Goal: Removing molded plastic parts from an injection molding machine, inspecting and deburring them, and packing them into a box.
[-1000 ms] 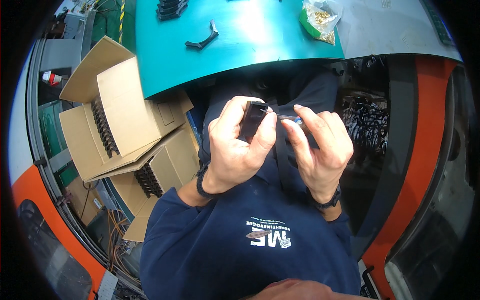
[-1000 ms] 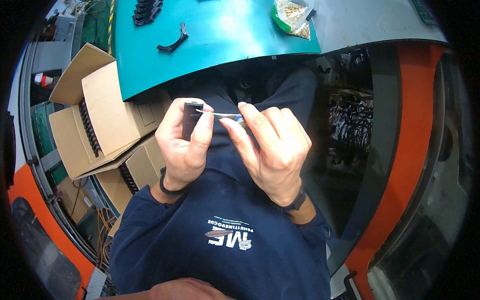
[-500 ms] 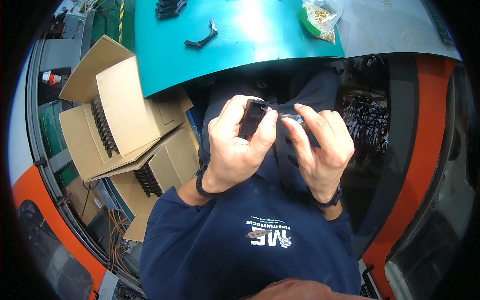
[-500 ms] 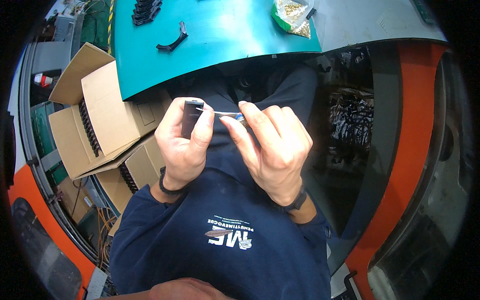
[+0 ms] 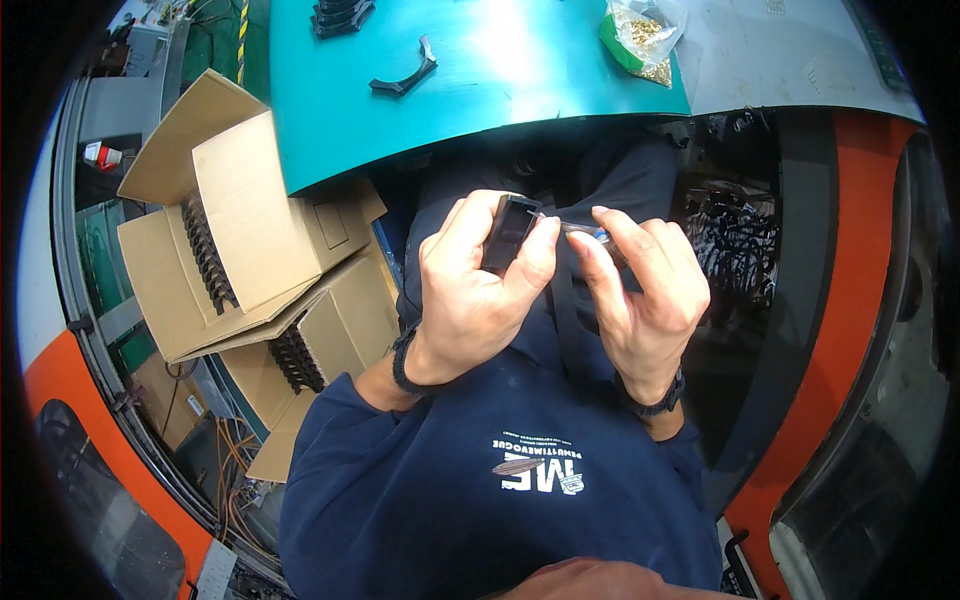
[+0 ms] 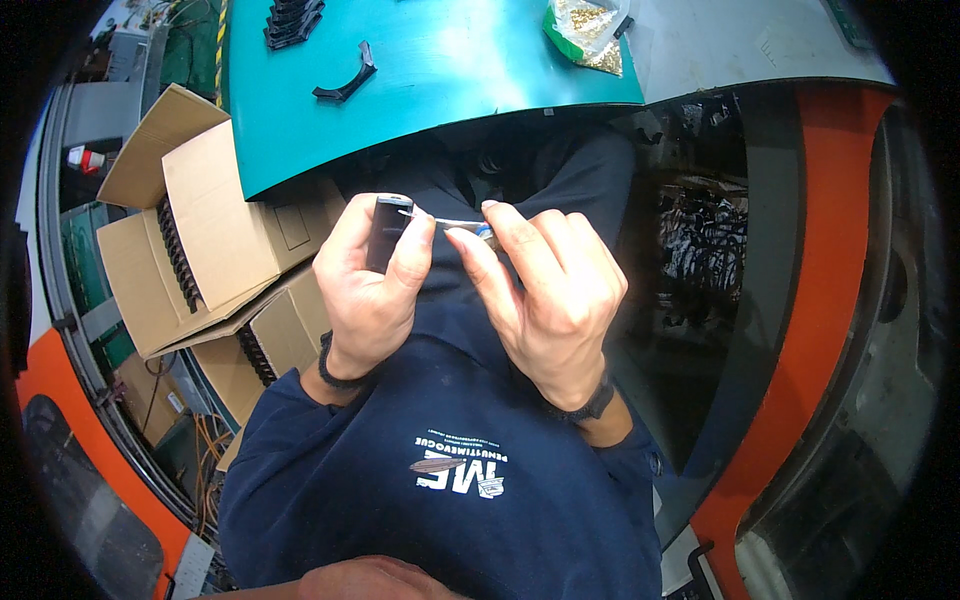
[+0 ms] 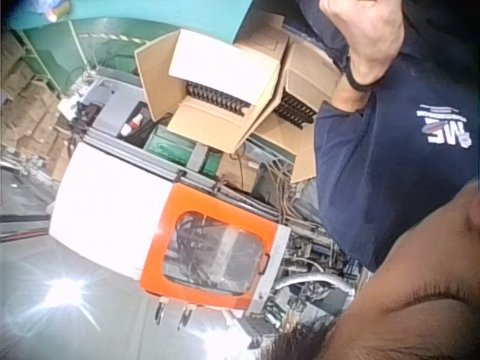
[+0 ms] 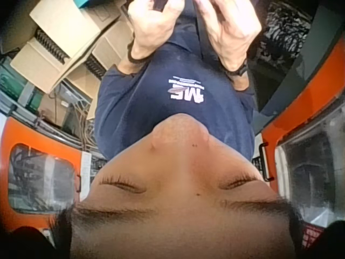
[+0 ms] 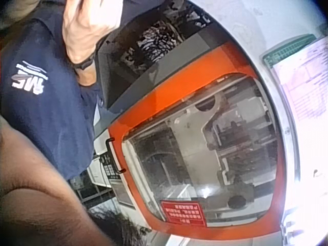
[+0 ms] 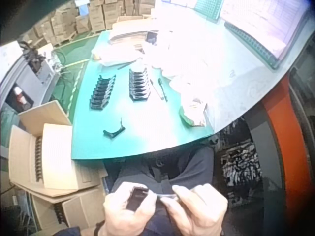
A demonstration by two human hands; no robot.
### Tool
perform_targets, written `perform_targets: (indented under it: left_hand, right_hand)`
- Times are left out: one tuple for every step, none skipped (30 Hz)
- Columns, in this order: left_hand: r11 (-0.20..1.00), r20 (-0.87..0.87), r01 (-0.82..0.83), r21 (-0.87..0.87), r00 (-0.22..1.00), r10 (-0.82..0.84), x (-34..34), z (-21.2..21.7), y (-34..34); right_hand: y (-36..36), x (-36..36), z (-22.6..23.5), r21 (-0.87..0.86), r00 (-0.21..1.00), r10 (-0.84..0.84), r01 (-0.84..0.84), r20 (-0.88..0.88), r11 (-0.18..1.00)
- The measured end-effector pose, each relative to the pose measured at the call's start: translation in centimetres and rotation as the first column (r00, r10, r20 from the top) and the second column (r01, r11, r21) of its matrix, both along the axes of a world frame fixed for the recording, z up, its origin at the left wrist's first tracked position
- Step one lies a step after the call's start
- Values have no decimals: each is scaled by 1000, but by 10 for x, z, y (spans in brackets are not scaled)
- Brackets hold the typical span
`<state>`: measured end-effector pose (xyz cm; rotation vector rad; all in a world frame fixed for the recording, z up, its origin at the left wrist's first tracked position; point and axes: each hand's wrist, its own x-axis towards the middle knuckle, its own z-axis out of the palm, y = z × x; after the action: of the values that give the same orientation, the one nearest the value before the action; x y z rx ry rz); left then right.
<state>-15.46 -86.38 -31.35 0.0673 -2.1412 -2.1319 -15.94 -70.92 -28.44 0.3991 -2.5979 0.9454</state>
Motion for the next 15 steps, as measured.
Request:
perform_targets:
  left_hand:
    - [1000,-4,-1,-7,1000,1,0,0,0]
    - [1000,-7,-2,-15,1000,2,-1,0,0]
    - [1000,-10,-3,-22,1000,3,-1,-1,0]
    - [1000,-9,-3,-18,1000,3,-1,-1,0]
    - [1000,-7,-2,-13,1000,2,-1,-2,0]
    - [1000,-6,-2,-9,1000,2,-1,-3,0]
    - [1000,-2,-3,-17,1000,3,-1,-3,0]
    - [1000,2,-3,-24,1000,3,-1,-3,0]
    - [1000,6,-2,-31,1000,2,-2,-3,0]
    - [999,-6,-2,-38,1000,2,-2,-4,0]
    - [999,-17,-1,-45,1000,1,-3,-4,0]
    - [999,-29,-1,-53,1000,0,-3,-5,0]
    - [999,-11,1,-52,1000,-1,-3,-5,0]
    - [999,7,3,-51,1000,-2,-3,-4,-1]
    - [999,24,5,-49,1000,-4,-3,-3,-1]
  right_hand:
    - [0,0,-1,-1,1000,-1,1,2,1000]
    - [0,0,-1,-2,1000,-1,1,5,1000]
    - [0,0,-1,-4,1000,-4,4,8,1000]
    - [0,0,-1,-7,1000,-6,6,12,1000]
    - [-1,0,-1,-9,1000,-9,9,16,1000]
    - [-1,0,-2,-10,1000,-8,8,20,1000]
    - [-1,0,-2,-11,1000,-8,8,25,1000]
    - [-1,-1,-2,-12,1000,-8,8,30,1000]
    - [-1,-1,-3,-13,1000,-10,10,29,1000]
    - [-1,-1,-3,-14,1000,-13,13,27,1000]
    - [-1,-1,-3,-15,1000,-15,15,26,1000]
    - [-1,-2,-4,-14,1000,-14,15,28,1000]
    - [0,-2,-4,-13,999,-14,14,30,1000]
    - [0,-2,-4,-12,999,-13,13,32,1000]
    - [0,-2,-5,-23,999,-14,15,33,1000]
